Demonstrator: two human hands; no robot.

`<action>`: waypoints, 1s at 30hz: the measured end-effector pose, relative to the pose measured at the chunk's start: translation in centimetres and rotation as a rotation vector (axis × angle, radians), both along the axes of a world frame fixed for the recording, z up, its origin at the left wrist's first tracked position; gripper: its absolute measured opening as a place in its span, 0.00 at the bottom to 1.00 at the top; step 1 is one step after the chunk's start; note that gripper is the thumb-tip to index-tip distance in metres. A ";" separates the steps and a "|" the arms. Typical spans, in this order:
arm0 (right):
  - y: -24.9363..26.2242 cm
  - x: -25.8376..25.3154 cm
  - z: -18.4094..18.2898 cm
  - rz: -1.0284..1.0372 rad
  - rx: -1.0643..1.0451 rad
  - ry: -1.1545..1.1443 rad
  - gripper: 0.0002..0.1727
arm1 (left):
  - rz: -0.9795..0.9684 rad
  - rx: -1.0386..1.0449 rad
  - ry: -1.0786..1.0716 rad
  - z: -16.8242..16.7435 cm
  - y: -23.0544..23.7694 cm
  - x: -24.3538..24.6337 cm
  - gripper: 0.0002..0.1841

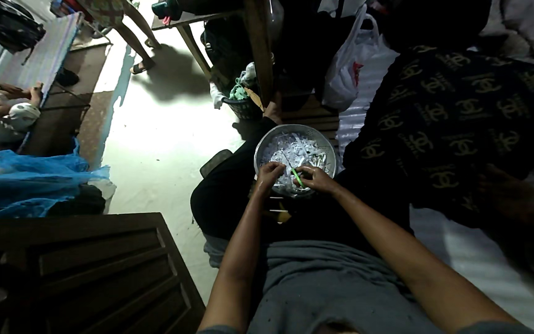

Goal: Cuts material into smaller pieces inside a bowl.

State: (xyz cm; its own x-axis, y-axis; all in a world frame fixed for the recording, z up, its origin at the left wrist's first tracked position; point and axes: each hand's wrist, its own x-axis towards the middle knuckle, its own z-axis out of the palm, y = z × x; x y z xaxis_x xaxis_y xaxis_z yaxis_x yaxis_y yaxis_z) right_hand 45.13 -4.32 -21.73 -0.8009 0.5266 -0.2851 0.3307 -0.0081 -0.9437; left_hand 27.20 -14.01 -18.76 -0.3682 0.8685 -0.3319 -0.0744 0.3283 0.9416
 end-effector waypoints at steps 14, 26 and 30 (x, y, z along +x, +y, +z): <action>0.1 0.0 0.0 0.069 -0.004 -0.019 0.25 | 0.046 -0.020 -0.004 0.3 0.0 -0.1 0.08; 0.1 0.0 0.2 0.048 0.008 -0.001 0.25 | 0.018 -0.004 -0.001 0.3 -0.1 -0.1 0.07; 0.1 0.1 0.4 0.071 0.003 -0.008 0.25 | 0.036 0.001 -0.004 0.4 -0.1 0.0 0.07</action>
